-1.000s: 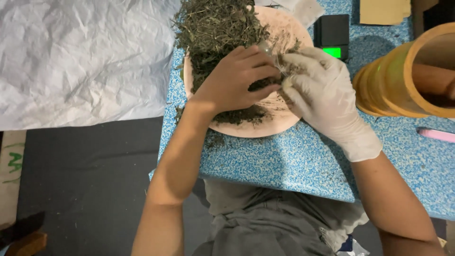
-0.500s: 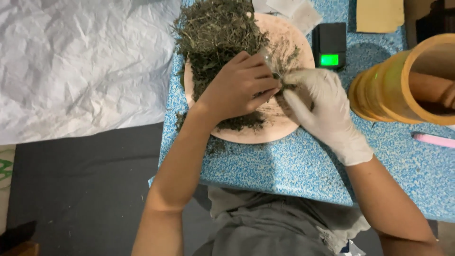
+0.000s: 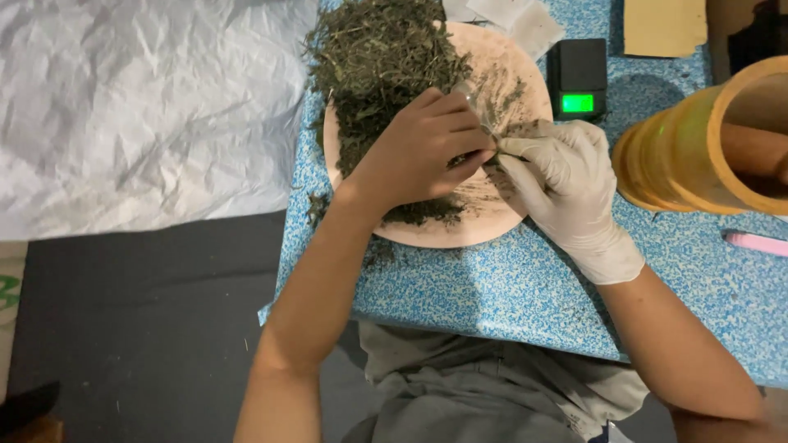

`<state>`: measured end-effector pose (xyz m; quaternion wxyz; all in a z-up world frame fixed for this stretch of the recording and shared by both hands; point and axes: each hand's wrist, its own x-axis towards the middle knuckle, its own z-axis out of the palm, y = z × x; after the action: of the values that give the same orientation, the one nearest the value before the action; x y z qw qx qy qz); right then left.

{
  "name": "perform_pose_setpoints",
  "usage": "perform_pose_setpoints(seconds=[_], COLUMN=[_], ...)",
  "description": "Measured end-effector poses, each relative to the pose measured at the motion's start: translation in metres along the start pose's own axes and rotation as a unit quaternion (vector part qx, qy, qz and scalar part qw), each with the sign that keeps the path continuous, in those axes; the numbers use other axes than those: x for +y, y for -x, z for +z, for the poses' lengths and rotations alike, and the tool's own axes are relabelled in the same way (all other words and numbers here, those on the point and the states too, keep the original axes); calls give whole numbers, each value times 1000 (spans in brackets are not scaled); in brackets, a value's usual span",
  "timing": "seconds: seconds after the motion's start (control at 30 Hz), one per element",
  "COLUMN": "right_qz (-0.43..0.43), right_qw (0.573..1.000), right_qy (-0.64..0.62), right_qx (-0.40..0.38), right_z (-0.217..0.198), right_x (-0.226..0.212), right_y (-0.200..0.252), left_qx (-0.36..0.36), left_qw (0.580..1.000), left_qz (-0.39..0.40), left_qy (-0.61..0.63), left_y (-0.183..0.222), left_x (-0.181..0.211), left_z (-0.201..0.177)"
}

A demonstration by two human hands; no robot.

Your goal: Grinding dried herbs with a mortar and pestle and filling them into tea bags

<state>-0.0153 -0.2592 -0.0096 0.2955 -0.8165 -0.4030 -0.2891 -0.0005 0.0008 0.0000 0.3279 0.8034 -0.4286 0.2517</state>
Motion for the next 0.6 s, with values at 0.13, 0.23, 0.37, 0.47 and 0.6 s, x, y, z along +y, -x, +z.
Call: perform_pose_setpoints(seconds=[0.13,0.23,0.37,0.47,0.6], right_qz=[-19,-1,38,58,14], right_qw=[1000,1000,998,998,999], right_qy=[0,-4,50,8,36], right_qx=[20,23,12,19,-26], right_z=[-1,-3,-8,-18,-14], right_x=[3,-7,-12,-4,-14], right_y=[1,1,0,3,-8], left_qx=[-12,-13,-107,48,40], left_qw=[1000,1000,989,995,991], left_qz=[1,-7,-104,34,29], left_qy=[4,17,11,-82,-126], left_y=[1,1,-12,-1,3], left_x=[0,6,18,-9,-17], left_z=[5,7,-23,-34,-37])
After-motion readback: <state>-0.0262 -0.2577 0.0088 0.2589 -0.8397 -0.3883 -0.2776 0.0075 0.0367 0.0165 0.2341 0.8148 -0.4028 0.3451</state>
